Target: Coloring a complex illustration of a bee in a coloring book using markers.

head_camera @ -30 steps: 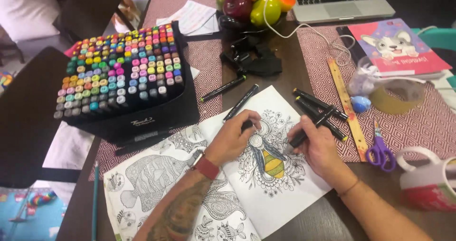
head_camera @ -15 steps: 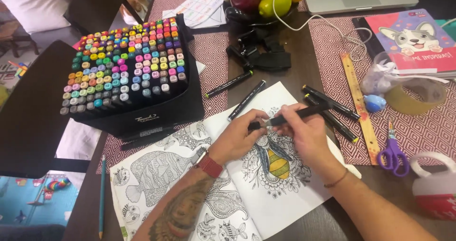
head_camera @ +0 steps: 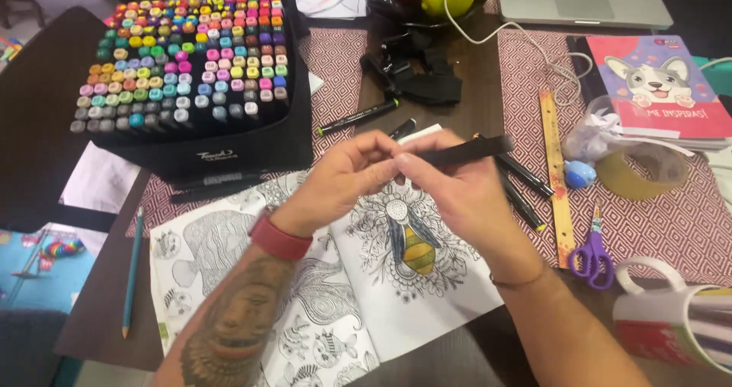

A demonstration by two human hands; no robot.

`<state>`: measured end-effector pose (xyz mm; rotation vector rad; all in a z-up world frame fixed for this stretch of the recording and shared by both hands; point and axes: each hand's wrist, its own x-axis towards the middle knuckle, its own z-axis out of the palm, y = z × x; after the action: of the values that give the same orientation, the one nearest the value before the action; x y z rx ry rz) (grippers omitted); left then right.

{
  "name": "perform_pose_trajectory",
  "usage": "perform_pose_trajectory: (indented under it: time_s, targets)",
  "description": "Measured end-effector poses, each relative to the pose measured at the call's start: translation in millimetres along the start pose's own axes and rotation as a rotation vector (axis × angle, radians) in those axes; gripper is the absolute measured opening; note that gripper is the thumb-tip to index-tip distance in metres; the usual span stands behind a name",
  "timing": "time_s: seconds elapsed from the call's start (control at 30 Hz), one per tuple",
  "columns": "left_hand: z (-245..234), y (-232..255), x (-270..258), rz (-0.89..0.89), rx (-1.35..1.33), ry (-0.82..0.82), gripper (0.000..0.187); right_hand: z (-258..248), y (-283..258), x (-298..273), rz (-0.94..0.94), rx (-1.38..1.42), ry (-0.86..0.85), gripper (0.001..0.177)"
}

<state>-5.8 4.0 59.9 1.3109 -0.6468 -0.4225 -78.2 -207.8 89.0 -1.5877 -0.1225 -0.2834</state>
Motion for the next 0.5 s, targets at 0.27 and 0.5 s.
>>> perform_pose_trajectory:
  time_s: [0.27,0.5]
  targets:
    - [13,42,16,-0.069,0.012,-0.042,0.020,-51,-64,2,-0.218,-0.298,0.062,0.045]
    - [30,11,37,-0.145,-0.092,0.029,0.017,-67,-82,7,0.116,-0.608,-0.111,0.019]
